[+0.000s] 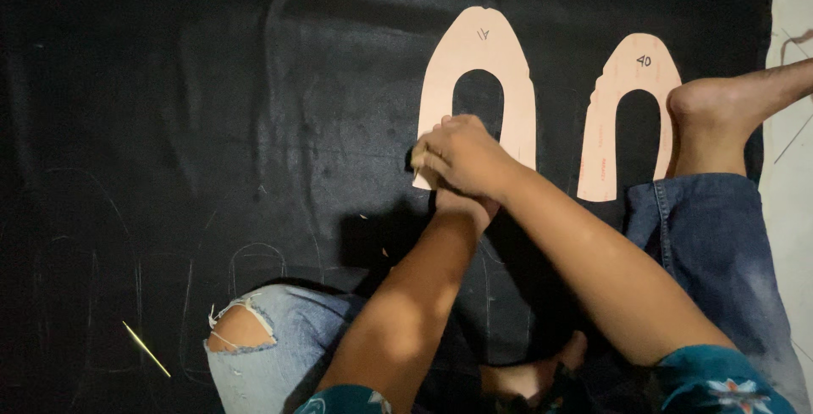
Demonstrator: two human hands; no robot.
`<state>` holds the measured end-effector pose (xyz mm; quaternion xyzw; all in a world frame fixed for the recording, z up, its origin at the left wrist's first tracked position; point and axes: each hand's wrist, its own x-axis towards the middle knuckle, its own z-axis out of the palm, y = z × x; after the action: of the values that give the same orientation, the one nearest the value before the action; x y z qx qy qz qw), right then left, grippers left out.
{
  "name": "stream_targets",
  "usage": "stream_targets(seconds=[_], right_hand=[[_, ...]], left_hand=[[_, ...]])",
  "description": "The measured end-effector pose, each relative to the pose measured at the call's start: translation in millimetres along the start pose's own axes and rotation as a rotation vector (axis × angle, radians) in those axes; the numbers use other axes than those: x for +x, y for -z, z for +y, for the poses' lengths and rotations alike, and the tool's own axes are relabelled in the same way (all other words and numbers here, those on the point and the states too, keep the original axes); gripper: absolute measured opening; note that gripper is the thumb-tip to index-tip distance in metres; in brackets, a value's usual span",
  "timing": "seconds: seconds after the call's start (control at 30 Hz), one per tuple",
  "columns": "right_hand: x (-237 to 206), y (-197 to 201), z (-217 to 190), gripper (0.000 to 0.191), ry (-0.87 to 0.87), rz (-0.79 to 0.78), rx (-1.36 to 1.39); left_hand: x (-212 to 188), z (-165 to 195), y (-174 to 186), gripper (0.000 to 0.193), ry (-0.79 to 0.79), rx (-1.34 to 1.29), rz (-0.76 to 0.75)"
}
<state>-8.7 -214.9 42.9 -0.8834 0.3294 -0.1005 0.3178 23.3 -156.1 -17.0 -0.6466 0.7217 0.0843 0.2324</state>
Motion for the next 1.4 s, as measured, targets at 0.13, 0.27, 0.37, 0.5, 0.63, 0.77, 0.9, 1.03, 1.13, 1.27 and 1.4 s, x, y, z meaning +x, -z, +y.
stream_targets(seconds=[0.13, 0.27, 0.37, 0.5, 0.63, 0.77, 0.9, 1.03, 1.13, 1.27, 1.4], right_hand=[[8, 13, 3, 0.013, 0.048, 0.169, -0.191], [5, 12, -1, 0.012, 0.087, 0.057, -0.027], [1, 4, -6, 0.012, 0.076, 0.029, 0.029], [9, 7, -5, 0.013, 0.052, 0.079, 0.008], [20, 21, 0, 0.013, 0.051, 0.238, -0.142], [16, 22, -6, 0.010, 0.085, 0.173, -0.160], [25, 25, -4, 0.010, 0.073, 0.115, -0.076], [50, 44, 5, 0.012, -0.148, 0.254, 0.045], [50, 46, 8, 0.014, -0.058, 0.265, -0.161], [25, 31, -8, 0.010, 0.172, 0.185, -0.227], [40, 31, -3, 0.012, -0.022, 0.108, -0.138]], left_hand=[[0, -2, 4, 0.081, -0.014, -0.073, -0.018], [0, -3, 5, 0.084, -0.014, -0.071, -0.032], [1, -4, 8, 0.086, -0.017, -0.081, -0.048], [0, -7, 12, 0.089, -0.018, -0.128, -0.065], [0, -9, 16, 0.093, -0.026, -0.253, -0.083], [2, -11, 20, 0.096, -0.018, -0.258, -0.103], [4, -16, 30, 0.100, -0.024, -0.297, -0.142], [6, -19, 38, 0.103, -0.004, -0.444, -0.179], [12, -18, 38, 0.106, 0.003, -0.469, -0.196], [20, -19, 35, 0.110, -0.009, -0.386, -0.210], [19, -25, 44, 0.114, -0.012, -0.447, -0.232]])
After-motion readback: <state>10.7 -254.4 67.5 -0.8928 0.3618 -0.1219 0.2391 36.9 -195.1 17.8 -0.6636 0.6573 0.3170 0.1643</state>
